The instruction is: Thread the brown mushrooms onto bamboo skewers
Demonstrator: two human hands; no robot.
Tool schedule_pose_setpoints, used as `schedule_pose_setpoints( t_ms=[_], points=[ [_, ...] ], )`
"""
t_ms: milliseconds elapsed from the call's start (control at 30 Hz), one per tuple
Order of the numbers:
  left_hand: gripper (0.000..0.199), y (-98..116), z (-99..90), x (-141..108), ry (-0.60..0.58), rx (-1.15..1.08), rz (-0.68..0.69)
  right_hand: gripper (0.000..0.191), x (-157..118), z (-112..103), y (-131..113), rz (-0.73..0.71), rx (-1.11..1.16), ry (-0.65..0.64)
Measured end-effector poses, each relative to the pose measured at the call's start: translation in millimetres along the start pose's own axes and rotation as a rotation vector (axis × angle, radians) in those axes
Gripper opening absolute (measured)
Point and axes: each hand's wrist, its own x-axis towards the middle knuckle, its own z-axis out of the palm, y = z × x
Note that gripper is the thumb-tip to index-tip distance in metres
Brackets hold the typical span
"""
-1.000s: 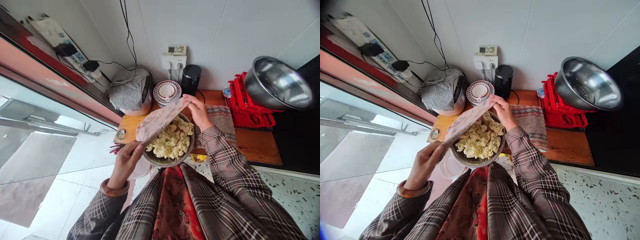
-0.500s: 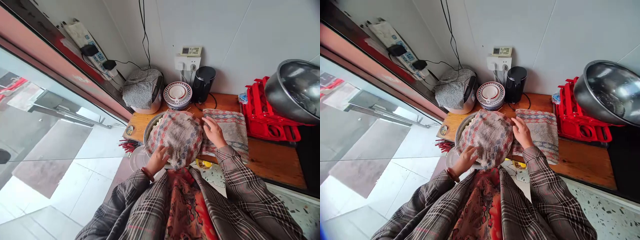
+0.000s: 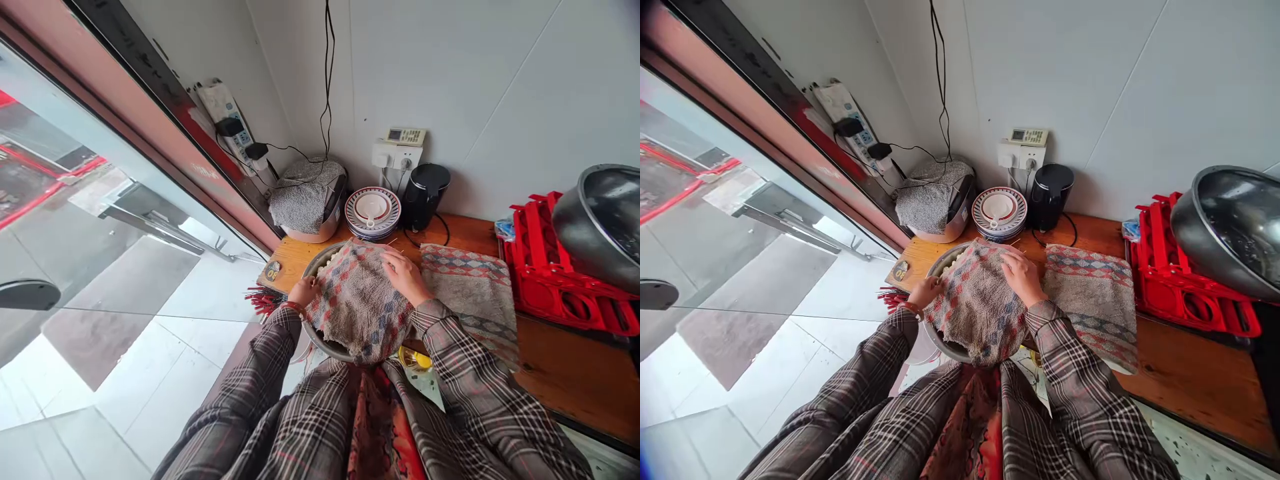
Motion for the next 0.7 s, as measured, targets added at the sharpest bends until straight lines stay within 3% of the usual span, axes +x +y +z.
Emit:
schedule_pose_setpoints(
  t_ms=[167,267,467,600,700],
  points=[
    [0.01,-9.2,-7.2,-9.1,0.013,-0.024,-0.079,0.032,73.1,31.0,-32.2,0.01,-0.044,-0.097],
    [0.01,-11.8,-7.4,-16.5,0.068,-0.036,-0.069,0.021,96.3,52.7,-39.3,0.107,-0.089,-0.129],
    [0.013,-17.1,-12.7,-29.4,0.245,-0.098,-0.031,0.023,92.7,64.3,-41.6,0.232,-0.111,-0.023],
    [0.015,-26.9,-15.7,-32.0,0.325,-0.133,-0.039,0.03,89.0,66.0,-50.8,0.184,-0.047,0.092],
    [0.015,-36.8,-12.4,-25.2,0.369,-0.119,-0.112,0.028,91.0,76.5,-54.1,0.102,0.035,0.081]
  ],
)
